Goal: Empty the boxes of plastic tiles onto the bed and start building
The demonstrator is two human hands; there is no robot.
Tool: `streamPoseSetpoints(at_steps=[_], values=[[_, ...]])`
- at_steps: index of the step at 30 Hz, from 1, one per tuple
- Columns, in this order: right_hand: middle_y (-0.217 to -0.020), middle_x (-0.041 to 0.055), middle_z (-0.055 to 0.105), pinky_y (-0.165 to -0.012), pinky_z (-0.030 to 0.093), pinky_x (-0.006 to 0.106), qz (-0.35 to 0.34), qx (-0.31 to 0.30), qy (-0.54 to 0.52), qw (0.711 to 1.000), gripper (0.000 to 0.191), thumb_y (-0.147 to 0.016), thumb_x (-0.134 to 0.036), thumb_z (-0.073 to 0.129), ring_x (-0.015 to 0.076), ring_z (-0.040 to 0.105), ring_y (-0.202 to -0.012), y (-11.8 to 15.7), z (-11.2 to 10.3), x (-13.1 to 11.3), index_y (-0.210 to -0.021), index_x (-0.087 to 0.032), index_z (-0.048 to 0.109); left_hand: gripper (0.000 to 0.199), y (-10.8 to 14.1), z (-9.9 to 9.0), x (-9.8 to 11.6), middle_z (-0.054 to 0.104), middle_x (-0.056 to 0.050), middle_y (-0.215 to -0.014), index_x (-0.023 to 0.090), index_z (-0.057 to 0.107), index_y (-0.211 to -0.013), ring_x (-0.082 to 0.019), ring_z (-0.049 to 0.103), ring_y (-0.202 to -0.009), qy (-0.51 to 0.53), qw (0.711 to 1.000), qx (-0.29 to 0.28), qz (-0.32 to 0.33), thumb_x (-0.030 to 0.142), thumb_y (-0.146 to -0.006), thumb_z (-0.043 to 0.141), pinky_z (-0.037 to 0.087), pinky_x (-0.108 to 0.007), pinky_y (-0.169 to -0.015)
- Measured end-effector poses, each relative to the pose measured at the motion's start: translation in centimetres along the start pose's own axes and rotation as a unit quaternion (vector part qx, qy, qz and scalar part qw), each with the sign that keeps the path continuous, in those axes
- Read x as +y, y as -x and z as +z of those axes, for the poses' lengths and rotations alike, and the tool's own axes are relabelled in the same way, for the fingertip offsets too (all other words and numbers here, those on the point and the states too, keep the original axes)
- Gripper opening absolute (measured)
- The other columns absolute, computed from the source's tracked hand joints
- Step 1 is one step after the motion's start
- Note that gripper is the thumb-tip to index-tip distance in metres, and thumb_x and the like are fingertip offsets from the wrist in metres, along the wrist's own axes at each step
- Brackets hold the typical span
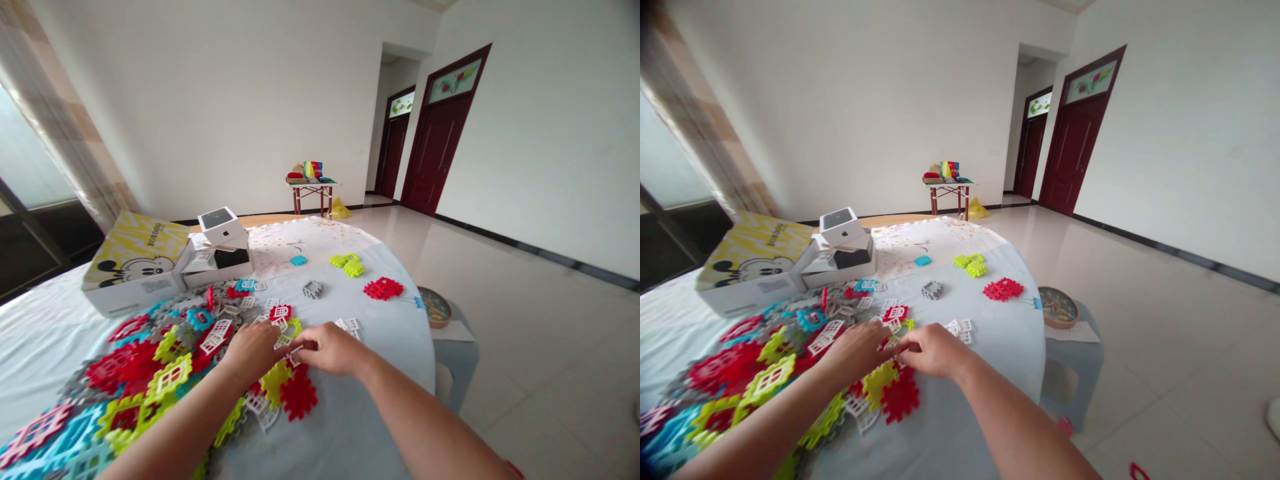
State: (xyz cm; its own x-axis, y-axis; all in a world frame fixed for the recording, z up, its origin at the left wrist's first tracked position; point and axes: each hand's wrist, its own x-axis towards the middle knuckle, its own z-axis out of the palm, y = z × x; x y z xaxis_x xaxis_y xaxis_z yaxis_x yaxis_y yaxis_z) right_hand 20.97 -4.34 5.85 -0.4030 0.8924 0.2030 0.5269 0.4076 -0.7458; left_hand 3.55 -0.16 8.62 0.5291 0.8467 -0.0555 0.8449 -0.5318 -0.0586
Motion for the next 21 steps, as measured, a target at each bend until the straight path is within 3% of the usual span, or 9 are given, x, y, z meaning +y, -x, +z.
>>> streamPoseSetpoints(at_steps=[4,9,15,18,21], values=[[-0.070,0.0011,0.068,-0.054,0.039,0.019,0.008,0.072,0.001,0.997,0.023,-0.080,-0.031,0.052,0.0116,0.059,-0.061,0.0,0.2,1.1,-0.093,-0.020,0.068,0.031,-0.7,0.0,0.4,0.066,-0.015,-0.086,0.015,0.065,-0.081,-0.029,0.062,-0.087,-0.010,1.000,-0.013,-0.005,0.039,-0.077,0.047,0.044,-0.040,-0.078],[-0.068,0.0025,0.067,-0.055,0.043,0.020,0.045,0.178,-0.053,0.982,0.027,-0.082,-0.034,0.048,0.0116,0.058,-0.058,-0.5,-0.7,2.8,-0.092,-0.016,0.067,0.028,-1.0,0.1,0.1,0.067,-0.015,-0.080,0.015,0.064,-0.073,-0.026,0.063,-0.077,0.009,0.999,-0.021,-0.023,0.024,-0.078,0.037,0.044,-0.037,-0.071],[-0.063,0.0035,0.063,-0.056,0.045,0.022,0.055,0.364,-0.146,0.918,0.032,-0.081,-0.040,0.049,0.0122,0.057,-0.057,-0.6,-3.3,4.1,-0.092,-0.013,0.064,0.032,-2.1,0.0,-0.2,0.065,-0.006,-0.072,0.019,0.060,-0.072,-0.017,0.060,-0.070,0.095,0.995,0.017,-0.023,0.028,-0.082,0.032,0.039,-0.025,-0.062],[-0.063,0.0034,0.062,-0.056,0.045,0.023,0.069,0.431,-0.165,0.885,0.034,-0.080,-0.042,0.050,0.0122,0.055,-0.056,-0.6,-4.3,4.9,-0.091,-0.012,0.062,0.033,-3.5,-0.1,1.1,0.063,-0.002,-0.068,0.019,0.061,-0.071,-0.014,0.057,-0.065,0.153,0.988,0.024,0.012,0.032,-0.083,0.033,0.035,-0.023,-0.059],[-0.062,0.0027,0.061,-0.056,0.045,0.023,0.076,0.451,-0.162,0.874,0.035,-0.079,-0.043,0.050,0.0122,0.055,-0.056,-0.6,-4.8,5.6,-0.090,-0.013,0.062,0.034,-4.9,0.0,3.5,0.064,0.000,-0.068,0.018,0.064,-0.073,-0.012,0.057,-0.064,0.212,0.976,0.012,0.050,0.034,-0.082,0.035,0.036,-0.021,-0.056]])
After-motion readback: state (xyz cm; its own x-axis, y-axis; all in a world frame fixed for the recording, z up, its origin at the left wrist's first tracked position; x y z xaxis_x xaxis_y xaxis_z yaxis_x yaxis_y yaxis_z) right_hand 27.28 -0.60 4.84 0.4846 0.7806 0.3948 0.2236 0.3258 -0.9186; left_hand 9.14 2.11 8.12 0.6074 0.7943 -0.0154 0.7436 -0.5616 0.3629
